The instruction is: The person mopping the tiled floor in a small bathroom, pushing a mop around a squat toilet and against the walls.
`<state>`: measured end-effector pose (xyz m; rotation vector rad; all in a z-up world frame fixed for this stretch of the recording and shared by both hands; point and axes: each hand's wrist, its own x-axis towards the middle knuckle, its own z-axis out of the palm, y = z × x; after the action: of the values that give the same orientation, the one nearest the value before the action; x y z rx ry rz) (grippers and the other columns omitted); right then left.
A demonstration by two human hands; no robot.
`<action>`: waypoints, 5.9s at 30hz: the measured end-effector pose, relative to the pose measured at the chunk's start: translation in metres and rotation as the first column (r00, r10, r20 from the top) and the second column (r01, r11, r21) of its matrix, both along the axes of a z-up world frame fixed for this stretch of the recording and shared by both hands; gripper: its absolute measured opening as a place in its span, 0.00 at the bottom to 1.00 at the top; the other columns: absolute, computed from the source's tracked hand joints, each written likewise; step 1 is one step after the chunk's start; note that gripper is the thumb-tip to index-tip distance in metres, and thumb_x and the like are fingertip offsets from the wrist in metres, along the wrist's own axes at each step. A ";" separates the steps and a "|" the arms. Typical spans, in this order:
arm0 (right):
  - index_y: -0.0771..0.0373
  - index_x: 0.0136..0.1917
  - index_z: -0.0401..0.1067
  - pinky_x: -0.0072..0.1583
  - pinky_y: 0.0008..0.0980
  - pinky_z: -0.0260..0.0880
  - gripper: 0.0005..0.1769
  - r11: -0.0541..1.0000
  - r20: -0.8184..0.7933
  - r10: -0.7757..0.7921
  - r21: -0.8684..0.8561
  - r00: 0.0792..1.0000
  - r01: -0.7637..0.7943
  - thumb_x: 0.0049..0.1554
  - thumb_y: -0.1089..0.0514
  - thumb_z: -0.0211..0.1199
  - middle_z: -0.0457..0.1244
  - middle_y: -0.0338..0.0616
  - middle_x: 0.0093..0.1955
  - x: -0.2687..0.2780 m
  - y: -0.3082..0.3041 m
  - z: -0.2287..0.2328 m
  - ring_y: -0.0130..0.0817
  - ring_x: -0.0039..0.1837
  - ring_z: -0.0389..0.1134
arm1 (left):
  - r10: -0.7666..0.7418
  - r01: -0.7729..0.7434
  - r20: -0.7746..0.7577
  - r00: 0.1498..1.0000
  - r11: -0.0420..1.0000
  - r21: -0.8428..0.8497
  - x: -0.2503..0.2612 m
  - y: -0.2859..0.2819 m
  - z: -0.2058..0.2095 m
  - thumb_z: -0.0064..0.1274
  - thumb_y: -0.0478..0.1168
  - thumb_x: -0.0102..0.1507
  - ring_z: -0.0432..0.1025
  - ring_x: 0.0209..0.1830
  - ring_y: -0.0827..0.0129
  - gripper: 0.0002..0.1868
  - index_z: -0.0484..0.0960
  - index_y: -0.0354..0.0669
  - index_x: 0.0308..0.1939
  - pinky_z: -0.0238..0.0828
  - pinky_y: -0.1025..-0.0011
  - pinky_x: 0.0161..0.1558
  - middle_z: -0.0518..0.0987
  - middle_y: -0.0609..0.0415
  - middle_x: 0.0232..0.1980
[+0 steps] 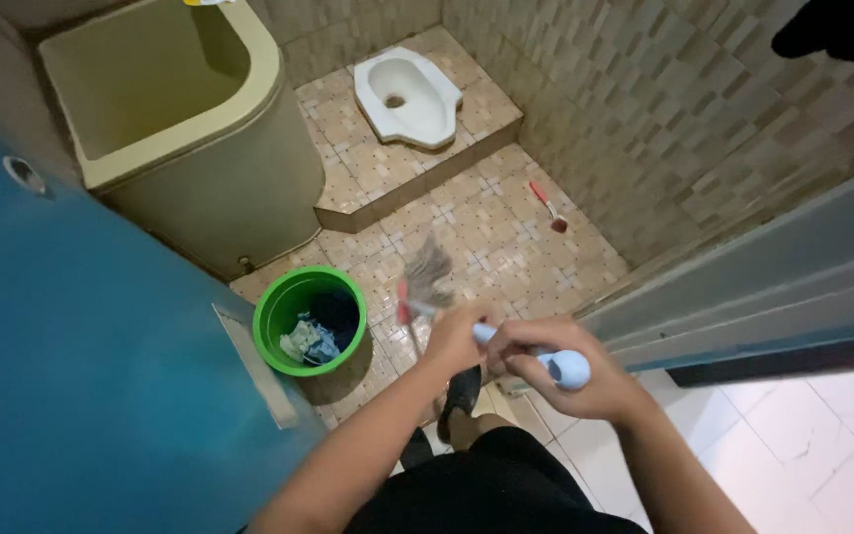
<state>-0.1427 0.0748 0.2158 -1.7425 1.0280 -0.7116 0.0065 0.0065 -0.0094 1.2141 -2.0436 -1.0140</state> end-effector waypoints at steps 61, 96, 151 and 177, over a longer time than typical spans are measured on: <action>0.70 0.46 0.76 0.48 0.34 0.69 0.11 0.863 0.437 -0.374 -0.158 0.818 0.480 0.56 0.73 0.52 0.66 0.49 0.34 -0.099 -0.347 -0.046 0.28 0.35 0.66 | 0.020 -0.018 0.022 1.000 0.998 -0.058 -0.042 -0.419 0.045 0.52 0.46 0.64 0.77 0.37 0.51 0.08 0.79 0.49 0.42 0.62 0.53 0.48 0.80 0.50 0.29; 0.68 0.42 0.72 0.48 0.38 0.70 0.06 0.880 0.363 -0.445 0.011 0.818 0.474 0.60 0.65 0.56 0.65 0.44 0.37 -0.106 -0.673 -0.152 0.33 0.39 0.65 | 0.333 -0.317 0.148 0.931 0.940 -0.126 -0.035 -0.745 0.020 0.52 0.30 0.47 0.74 0.36 0.56 0.21 0.77 0.49 0.45 0.53 0.55 0.45 0.77 0.51 0.27; 0.64 0.39 0.69 0.54 0.40 0.75 0.14 0.199 0.509 -0.840 -0.031 0.187 0.980 0.66 0.56 0.58 0.66 0.44 0.36 -0.171 -0.478 -0.093 0.33 0.41 0.69 | -0.780 0.689 -0.184 0.599 0.618 -0.377 -0.290 -0.695 -0.047 0.58 0.34 0.51 0.78 0.34 0.50 0.07 0.79 0.48 0.33 0.72 0.57 0.38 0.81 0.50 0.30; 0.67 0.44 0.72 0.42 0.33 0.61 0.08 0.285 0.245 -0.905 -0.255 0.347 0.924 0.60 0.65 0.51 0.64 0.45 0.39 -0.169 -0.338 -0.081 0.31 0.39 0.60 | -0.686 0.675 -0.205 0.698 0.726 -0.133 -0.294 -0.503 -0.014 0.57 0.36 0.51 0.75 0.27 0.54 0.03 0.79 0.43 0.25 0.70 0.61 0.33 0.77 0.48 0.23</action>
<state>-0.3114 -0.2629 0.1351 -1.2084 2.0099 -1.7730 -0.2875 -0.4961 -0.0235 0.2306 -2.3357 -1.3447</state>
